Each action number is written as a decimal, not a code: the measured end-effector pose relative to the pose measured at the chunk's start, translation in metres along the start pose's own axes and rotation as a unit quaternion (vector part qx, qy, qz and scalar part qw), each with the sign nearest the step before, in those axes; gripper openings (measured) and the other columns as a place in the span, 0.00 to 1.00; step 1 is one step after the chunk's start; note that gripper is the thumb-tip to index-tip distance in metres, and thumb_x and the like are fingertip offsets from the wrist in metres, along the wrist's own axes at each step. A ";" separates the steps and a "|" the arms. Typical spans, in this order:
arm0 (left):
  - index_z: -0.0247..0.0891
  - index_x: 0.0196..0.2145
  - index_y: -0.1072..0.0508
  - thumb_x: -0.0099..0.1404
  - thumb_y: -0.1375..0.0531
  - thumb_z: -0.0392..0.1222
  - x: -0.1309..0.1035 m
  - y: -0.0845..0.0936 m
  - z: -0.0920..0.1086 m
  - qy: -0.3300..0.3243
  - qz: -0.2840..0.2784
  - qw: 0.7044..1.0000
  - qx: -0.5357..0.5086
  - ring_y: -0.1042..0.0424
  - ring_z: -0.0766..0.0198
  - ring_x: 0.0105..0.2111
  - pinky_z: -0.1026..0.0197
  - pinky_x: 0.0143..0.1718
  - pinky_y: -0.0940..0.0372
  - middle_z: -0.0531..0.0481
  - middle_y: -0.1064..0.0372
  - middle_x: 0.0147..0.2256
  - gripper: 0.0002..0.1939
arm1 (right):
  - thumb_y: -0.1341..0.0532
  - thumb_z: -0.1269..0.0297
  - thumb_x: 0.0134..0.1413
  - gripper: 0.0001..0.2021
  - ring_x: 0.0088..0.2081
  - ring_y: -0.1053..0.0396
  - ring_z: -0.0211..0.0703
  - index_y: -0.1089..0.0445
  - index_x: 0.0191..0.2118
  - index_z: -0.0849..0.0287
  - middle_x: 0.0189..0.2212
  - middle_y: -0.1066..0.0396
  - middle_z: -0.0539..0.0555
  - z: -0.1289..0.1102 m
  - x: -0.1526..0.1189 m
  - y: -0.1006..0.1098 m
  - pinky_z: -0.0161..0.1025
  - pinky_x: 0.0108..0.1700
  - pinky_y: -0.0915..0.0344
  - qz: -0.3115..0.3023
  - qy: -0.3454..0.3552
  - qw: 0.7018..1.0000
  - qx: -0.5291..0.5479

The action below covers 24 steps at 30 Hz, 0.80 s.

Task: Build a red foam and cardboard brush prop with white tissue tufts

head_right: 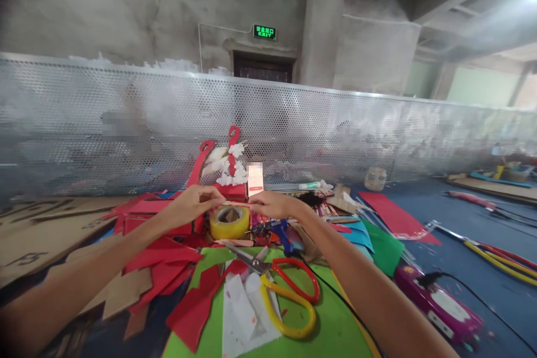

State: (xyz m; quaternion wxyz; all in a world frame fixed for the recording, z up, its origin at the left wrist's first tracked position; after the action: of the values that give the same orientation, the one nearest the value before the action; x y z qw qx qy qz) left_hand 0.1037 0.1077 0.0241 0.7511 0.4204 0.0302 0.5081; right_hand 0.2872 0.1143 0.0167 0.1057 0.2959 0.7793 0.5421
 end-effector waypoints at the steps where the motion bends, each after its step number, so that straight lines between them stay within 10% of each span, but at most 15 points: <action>1: 0.36 0.33 0.25 0.66 0.41 0.54 -0.001 -0.003 0.000 0.009 0.000 1.000 -0.012 0.25 0.62 0.30 0.62 0.34 0.31 0.48 0.24 0.29 0.17 | 0.46 0.64 0.65 0.10 0.30 0.37 0.38 0.30 0.36 0.62 0.28 0.31 0.50 0.000 0.000 0.002 0.33 0.32 0.44 0.014 -0.010 1.000 -0.016; 7: 0.35 0.35 0.23 0.62 0.38 0.54 -0.006 -0.027 0.014 0.053 0.002 0.997 -0.058 0.25 0.61 0.30 0.61 0.35 0.31 0.47 0.23 0.30 0.17 | 0.45 0.69 0.62 0.10 0.27 0.39 0.36 0.30 0.30 0.62 0.25 0.31 0.50 -0.025 0.005 -0.002 0.33 0.31 0.47 0.043 0.012 0.998 -0.044; 14: 0.39 0.33 0.20 0.62 0.39 0.54 -0.009 -0.035 0.020 0.029 -0.072 0.988 0.132 0.28 0.63 0.29 0.64 0.28 0.40 0.51 0.23 0.30 0.15 | 0.46 0.71 0.62 0.10 0.30 0.36 0.38 0.28 0.36 0.62 0.31 0.27 0.53 -0.040 0.006 -0.021 0.34 0.34 0.45 -0.044 0.036 0.994 -0.096; 24: 0.35 0.36 0.23 0.66 0.42 0.56 -0.007 -0.013 0.013 0.052 -0.090 0.995 -0.006 0.25 0.62 0.29 0.64 0.31 0.34 0.47 0.23 0.31 0.20 | 0.47 0.68 0.65 0.10 0.31 0.36 0.41 0.29 0.36 0.62 0.33 0.27 0.56 -0.025 -0.017 0.019 0.36 0.33 0.46 -0.042 -0.031 0.989 -0.139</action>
State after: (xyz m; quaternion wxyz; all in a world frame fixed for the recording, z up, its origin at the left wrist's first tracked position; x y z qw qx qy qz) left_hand 0.1160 0.0927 0.0215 0.7935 0.3850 0.1037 0.4597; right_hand 0.2953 0.0899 0.0412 0.1925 0.2622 0.7043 0.6310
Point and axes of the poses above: each hand's wrist, its own x-axis towards the middle knuckle, its own y-axis out of the back of the hand, z = x × y, the point moved 7 cm from there along x, towards the middle knuckle
